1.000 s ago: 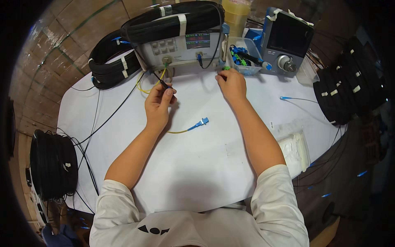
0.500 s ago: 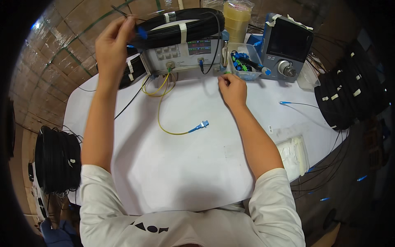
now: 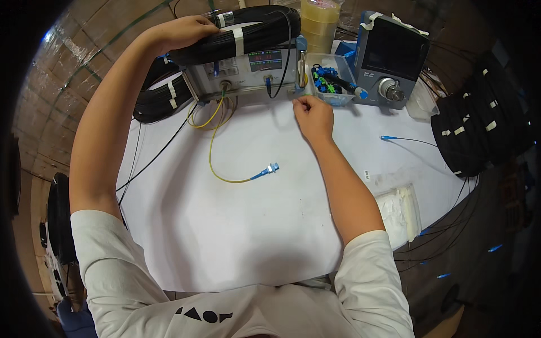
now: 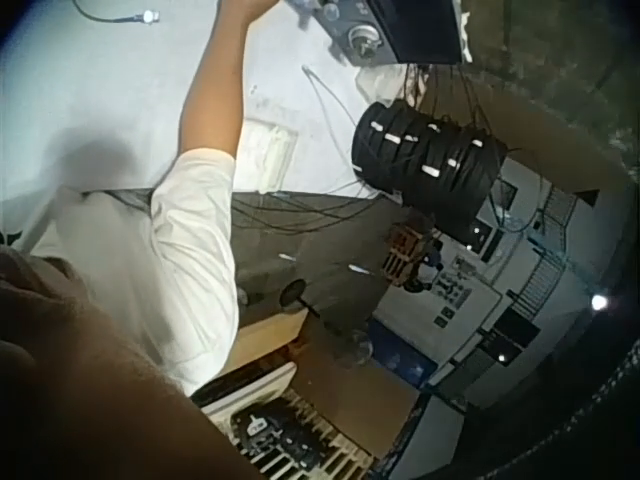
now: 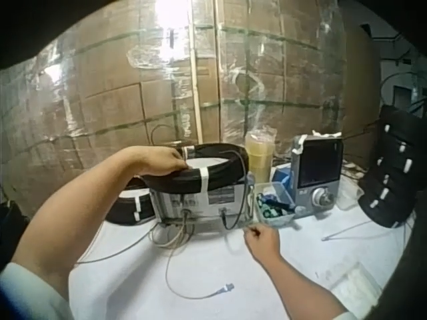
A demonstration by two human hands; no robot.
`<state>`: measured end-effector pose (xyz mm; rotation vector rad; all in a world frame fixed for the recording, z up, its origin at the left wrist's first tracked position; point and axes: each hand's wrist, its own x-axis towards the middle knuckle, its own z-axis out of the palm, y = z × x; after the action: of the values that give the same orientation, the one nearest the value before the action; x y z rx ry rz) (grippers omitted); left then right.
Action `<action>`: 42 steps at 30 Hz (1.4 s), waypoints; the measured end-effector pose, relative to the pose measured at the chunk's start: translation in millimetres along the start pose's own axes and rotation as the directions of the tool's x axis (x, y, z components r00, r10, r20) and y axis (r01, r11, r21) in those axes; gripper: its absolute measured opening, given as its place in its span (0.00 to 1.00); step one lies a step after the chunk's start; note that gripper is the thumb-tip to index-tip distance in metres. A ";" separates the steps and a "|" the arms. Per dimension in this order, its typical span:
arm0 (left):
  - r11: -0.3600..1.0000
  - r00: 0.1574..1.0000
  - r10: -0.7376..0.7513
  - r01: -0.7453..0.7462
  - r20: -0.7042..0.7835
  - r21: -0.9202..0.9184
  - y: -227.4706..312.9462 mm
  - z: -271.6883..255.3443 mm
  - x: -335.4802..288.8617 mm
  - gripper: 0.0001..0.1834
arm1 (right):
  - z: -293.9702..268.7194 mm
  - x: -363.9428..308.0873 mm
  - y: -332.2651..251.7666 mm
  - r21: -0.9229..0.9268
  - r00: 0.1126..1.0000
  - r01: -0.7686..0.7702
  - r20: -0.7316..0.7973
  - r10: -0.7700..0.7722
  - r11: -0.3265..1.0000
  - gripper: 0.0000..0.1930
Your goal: Test and inspect fiber optic cable connections using electronic diagnostic equipment and a visual fault locator.
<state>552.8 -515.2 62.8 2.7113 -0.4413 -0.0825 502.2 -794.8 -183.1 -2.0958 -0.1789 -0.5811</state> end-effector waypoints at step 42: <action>0.253 0.976 -0.213 0.003 -0.053 -0.967 2.1 233.4 -131.3 0.16 | 2.1 -4.4 6.3 0.017 0.977 0.027 0.210 -0.030 0.999 0.10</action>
<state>400.0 -561.6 -152.1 1.4319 -0.0496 -0.1060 501.2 -796.3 -190.9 -2.1422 -0.3327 -0.3730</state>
